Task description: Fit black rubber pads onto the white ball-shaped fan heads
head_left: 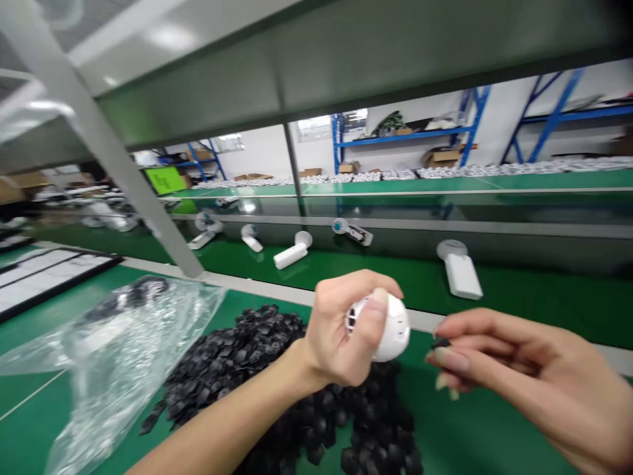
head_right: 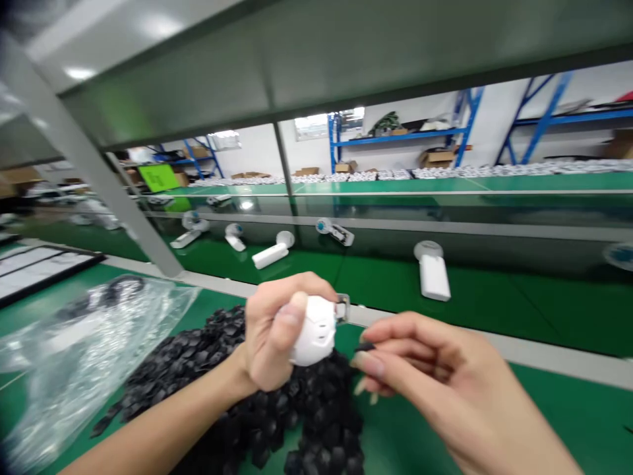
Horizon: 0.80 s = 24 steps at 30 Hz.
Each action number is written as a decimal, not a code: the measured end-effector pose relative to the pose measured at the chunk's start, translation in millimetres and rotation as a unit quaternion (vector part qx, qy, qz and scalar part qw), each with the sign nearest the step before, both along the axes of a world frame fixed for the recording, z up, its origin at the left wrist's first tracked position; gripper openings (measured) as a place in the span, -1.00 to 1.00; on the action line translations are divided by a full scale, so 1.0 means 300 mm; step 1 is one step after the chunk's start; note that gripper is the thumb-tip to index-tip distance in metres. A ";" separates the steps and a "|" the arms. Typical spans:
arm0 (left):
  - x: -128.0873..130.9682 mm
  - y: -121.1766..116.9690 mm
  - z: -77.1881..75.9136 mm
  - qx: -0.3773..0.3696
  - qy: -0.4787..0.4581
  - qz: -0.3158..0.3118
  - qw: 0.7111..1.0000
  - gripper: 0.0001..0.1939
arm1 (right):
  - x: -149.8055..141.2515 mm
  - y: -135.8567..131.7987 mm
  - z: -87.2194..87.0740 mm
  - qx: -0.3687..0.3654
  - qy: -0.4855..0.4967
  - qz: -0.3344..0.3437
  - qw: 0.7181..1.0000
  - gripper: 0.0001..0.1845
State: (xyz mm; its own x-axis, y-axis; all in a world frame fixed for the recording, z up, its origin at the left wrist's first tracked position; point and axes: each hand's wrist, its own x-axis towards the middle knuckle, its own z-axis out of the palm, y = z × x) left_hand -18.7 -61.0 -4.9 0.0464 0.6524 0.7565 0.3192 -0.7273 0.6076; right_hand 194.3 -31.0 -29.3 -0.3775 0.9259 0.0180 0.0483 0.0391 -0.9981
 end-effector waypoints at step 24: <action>0.028 -0.008 -0.032 0.176 0.183 0.001 0.967 -0.80 | -0.066 -0.080 0.072 -0.180 0.141 0.117 0.966 -0.48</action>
